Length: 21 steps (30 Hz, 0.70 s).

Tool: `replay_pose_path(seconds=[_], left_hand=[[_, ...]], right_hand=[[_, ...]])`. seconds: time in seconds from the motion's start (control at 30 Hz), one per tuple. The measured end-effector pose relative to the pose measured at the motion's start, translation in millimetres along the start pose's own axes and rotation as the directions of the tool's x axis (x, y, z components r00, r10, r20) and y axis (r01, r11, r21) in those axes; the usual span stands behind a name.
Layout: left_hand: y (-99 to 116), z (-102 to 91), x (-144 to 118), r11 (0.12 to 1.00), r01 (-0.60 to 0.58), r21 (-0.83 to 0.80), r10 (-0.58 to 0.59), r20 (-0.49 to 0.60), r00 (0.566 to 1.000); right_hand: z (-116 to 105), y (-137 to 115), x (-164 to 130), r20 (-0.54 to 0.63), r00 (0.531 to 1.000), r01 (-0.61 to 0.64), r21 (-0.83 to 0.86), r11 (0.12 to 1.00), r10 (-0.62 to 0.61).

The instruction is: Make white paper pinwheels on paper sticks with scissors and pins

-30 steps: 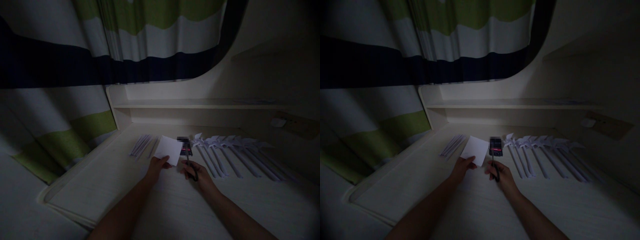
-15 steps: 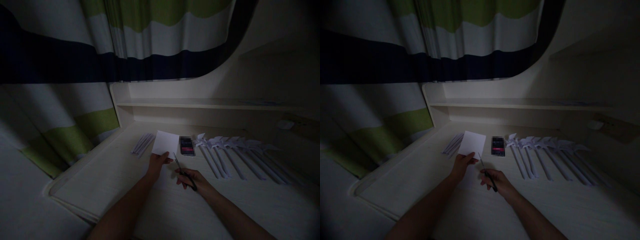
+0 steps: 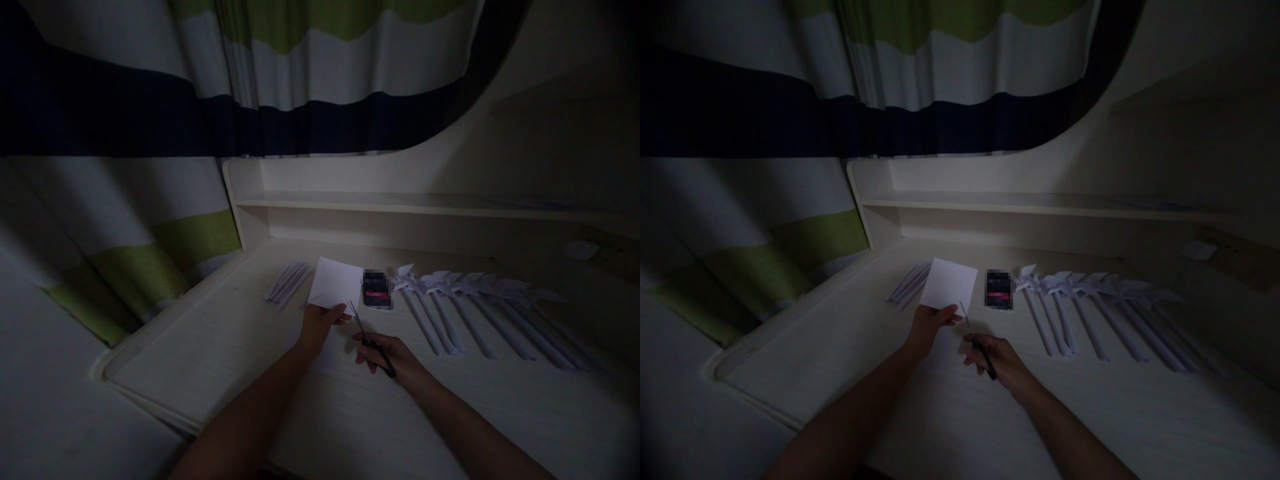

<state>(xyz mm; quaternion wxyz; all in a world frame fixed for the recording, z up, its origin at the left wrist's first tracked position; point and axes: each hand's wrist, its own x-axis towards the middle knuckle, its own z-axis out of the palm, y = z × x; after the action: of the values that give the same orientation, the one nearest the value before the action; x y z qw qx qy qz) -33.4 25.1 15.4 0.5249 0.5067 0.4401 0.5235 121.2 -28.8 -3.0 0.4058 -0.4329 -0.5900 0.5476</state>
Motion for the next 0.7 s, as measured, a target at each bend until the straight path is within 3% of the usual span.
replay_pose_path(seconds=[0.7], left_hand=[[-4.1,0.8,2.1,1.000,-0.023,-0.010,0.023,0.016,1.000]], right_hand=[[0.7,1.6,2.8,-0.086,0.996,-0.022,-0.022,0.999,0.020]])
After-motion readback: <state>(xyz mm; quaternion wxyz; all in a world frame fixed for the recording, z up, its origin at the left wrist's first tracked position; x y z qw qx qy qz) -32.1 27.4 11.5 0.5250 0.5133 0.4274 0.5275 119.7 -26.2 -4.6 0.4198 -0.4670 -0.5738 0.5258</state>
